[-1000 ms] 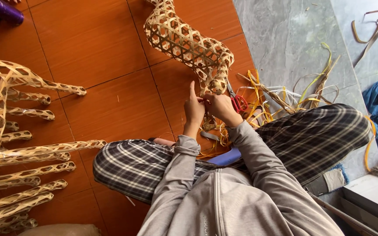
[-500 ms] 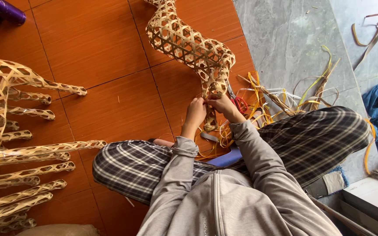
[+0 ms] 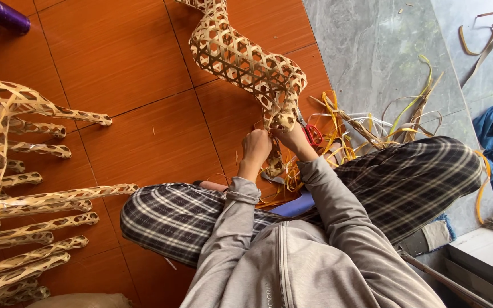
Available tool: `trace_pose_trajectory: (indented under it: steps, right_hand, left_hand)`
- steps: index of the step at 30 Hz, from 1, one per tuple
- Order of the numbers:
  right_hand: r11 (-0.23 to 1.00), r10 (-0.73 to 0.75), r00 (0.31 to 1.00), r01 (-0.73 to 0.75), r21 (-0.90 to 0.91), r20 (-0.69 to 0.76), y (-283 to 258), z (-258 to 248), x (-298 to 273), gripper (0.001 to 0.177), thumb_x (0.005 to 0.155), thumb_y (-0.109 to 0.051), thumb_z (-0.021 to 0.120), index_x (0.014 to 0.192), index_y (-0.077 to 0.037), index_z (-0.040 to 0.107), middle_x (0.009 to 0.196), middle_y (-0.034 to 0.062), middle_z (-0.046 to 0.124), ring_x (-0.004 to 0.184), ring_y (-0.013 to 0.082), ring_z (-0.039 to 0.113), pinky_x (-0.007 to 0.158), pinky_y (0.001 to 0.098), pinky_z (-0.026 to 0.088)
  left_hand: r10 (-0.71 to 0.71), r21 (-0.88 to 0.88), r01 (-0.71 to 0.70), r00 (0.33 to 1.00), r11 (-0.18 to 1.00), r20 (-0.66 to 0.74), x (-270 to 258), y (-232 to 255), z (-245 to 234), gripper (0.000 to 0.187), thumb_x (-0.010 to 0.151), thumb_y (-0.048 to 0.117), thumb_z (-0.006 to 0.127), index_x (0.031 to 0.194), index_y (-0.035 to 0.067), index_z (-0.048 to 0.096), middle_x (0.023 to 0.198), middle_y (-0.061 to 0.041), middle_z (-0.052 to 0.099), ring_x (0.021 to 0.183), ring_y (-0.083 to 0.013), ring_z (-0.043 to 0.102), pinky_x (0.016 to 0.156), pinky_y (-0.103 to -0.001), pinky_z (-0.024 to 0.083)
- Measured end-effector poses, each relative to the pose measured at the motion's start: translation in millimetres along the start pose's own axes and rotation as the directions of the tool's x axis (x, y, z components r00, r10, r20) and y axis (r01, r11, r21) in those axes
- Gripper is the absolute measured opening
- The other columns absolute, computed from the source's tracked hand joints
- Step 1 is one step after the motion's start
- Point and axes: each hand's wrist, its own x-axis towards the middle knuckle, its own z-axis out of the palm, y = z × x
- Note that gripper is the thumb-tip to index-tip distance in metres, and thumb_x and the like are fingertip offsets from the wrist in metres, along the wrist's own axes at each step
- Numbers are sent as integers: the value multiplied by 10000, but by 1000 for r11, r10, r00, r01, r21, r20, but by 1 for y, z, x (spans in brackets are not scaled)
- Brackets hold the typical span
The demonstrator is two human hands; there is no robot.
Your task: Weaving bamboo strips to assemble and trim giraffe-shaped sculptures.
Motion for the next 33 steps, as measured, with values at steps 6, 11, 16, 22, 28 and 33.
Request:
trace_pose_trajectory:
  steps: [6, 11, 16, 22, 28, 33]
  right_hand:
    - [940, 10, 999, -22, -340, -39, 19, 12, -4, 99, 954, -182, 667, 1022, -122, 705, 919, 149, 723, 854, 386, 688, 706, 460, 541]
    - [946, -15, 964, -73, -317, -266, 2, 13, -3, 164, 927, -238, 664, 1019, -108, 703, 896, 168, 718, 835, 406, 685, 678, 484, 541]
    - [802, 327, 915, -401, -443, -237, -7, 21, -5, 237, 973, -288, 680, 993, -52, 700, 787, 216, 711, 762, 419, 697, 681, 527, 535]
    - [866, 479, 799, -498, -48, 362, -40, 37, -24, 176, 890, -251, 642, 916, -89, 707, 763, 195, 736, 706, 377, 763, 669, 482, 614]
    - [910, 201, 948, -88, -404, 247, 3, 76, -34, 143, 902, -187, 653, 922, -68, 730, 871, 175, 736, 817, 391, 715, 699, 487, 571]
    - [931, 90, 927, 52, -362, 365, 13, 83, -37, 148, 839, -163, 671, 917, -90, 772, 879, 153, 745, 848, 354, 720, 714, 463, 585]
  left_hand:
    - [39, -106, -38, 999, 994, 14, 4, -12, 20, 133, 802, 77, 628, 769, -18, 715, 854, -226, 725, 753, -390, 728, 746, -515, 580]
    - [-46, -254, 60, 997, 965, 59, 6, -30, 26, 177, 826, 146, 697, 771, -13, 751, 790, -225, 712, 750, -420, 682, 688, -537, 547]
    - [-288, -679, 455, 890, 576, 353, 9, -73, 74, 193, 844, 176, 633, 758, 39, 737, 671, -86, 720, 631, -216, 715, 602, -399, 574]
    - [-308, -740, 668, 721, 73, 621, 9, -75, 62, 68, 835, 161, 700, 863, 117, 744, 767, -22, 702, 619, -112, 646, 531, -261, 501]
    - [-329, -711, 694, 702, 118, 631, 2, -56, 31, 88, 862, 182, 709, 906, 108, 727, 769, -27, 674, 611, -130, 629, 540, -286, 524]
    - [-312, -735, 651, 750, 192, 583, 25, -30, 30, 98, 891, 190, 685, 935, 106, 711, 770, -33, 672, 622, -134, 638, 539, -292, 533]
